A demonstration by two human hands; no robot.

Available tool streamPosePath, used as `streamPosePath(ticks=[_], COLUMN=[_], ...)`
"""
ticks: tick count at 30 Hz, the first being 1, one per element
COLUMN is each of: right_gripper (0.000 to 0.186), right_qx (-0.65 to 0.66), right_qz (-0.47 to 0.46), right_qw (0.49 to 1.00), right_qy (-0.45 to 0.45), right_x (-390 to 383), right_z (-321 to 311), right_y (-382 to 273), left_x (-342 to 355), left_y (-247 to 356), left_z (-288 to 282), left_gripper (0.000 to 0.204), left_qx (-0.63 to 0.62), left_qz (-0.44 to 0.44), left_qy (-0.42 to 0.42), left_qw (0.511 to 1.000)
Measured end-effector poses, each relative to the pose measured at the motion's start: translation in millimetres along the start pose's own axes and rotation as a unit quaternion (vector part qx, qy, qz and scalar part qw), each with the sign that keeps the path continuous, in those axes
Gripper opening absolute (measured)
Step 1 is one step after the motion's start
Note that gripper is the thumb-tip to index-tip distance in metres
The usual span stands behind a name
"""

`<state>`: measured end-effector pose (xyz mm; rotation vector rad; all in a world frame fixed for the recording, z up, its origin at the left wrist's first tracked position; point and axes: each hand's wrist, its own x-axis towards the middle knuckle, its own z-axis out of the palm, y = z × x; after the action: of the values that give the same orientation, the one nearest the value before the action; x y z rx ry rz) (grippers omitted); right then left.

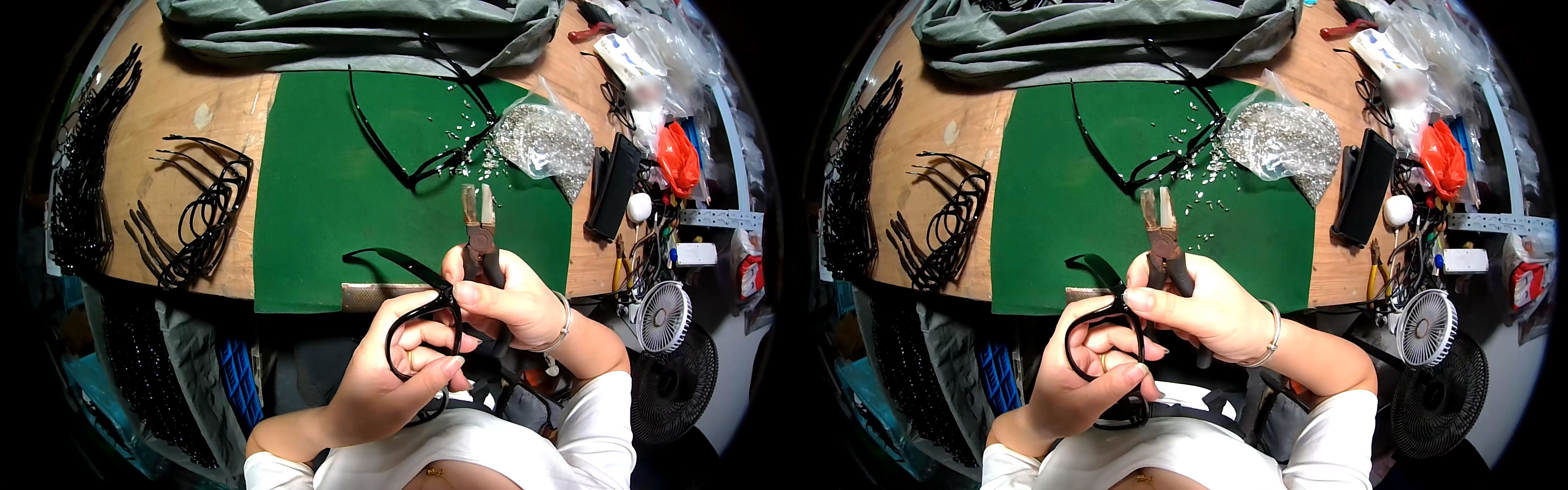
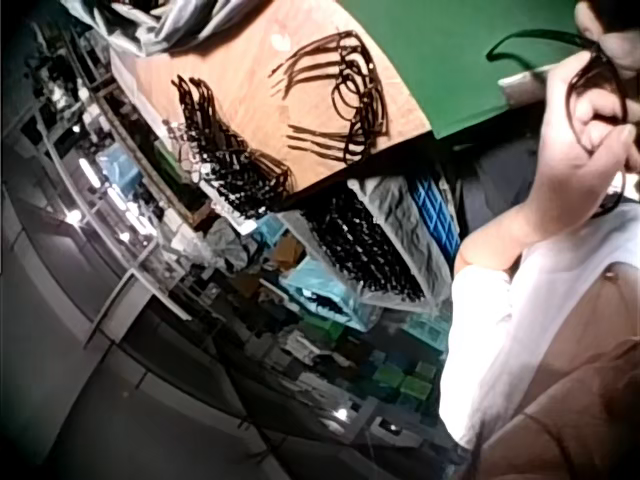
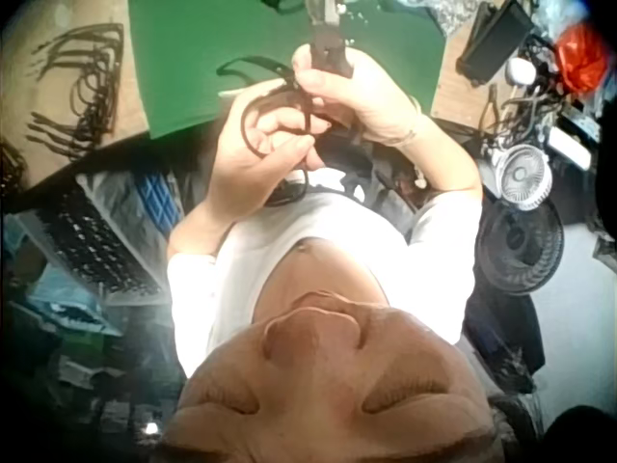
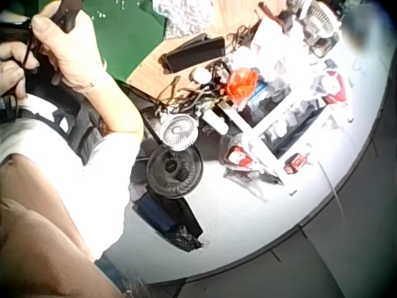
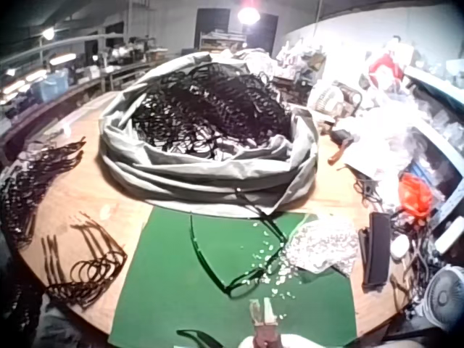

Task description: The person uses pliers to repeatedly press and adjust the temple arms of multiple black eyeglass frames on a green mat. They handle each frame one at a time, apply pressure with the pliers, and place the frames aside after adjustment.

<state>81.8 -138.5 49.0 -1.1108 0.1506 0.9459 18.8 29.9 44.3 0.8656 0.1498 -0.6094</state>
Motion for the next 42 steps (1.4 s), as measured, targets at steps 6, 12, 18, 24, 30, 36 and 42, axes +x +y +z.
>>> streamPosePath(ticks=[6, 12, 18, 24, 30, 36, 42], right_gripper=[0.013, 0.013, 0.015, 0.018, 0.019, 0.02, 0.019], right_qx=[-0.085, -0.164, -0.082, 0.0, 0.085, 0.021, -0.016], right_qz=[-0.148, -0.223, -0.153, -0.058, -0.005, -0.038, -0.066], right_qw=[0.981, 0.95, 0.975, 0.994, 0.995, 0.997, 0.993], right_qy=[0.096, 0.144, 0.138, 0.094, 0.048, 0.056, 0.1], right_x=[4, 9, 9, 7, 4, 4, 5], right_z=[8, 8, 11, 9, 9, 11, 14], right_y=[13, 27, 22, 12, 6, 5, 11], left_x=[7, 12, 13, 13, 9, 7, 5], left_y=[-23, -31, -27, -13, 2, -3, -15], left_z=[7, 8, 6, 2, 1, 0, 1], left_gripper=[0.054, 0.054, 0.053, 0.053, 0.054, 0.048, 0.056], left_qx=[0.215, 0.312, 0.205, 0.135, 0.014, 0.08, 0.154], left_qz=[0.086, 0.111, 0.087, 0.034, -0.004, 0.025, 0.031], left_qy=[0.095, 0.118, 0.096, 0.051, 0.012, 0.018, 0.046], left_qw=[0.968, 0.936, 0.97, 0.989, 1.0, 0.996, 0.987])
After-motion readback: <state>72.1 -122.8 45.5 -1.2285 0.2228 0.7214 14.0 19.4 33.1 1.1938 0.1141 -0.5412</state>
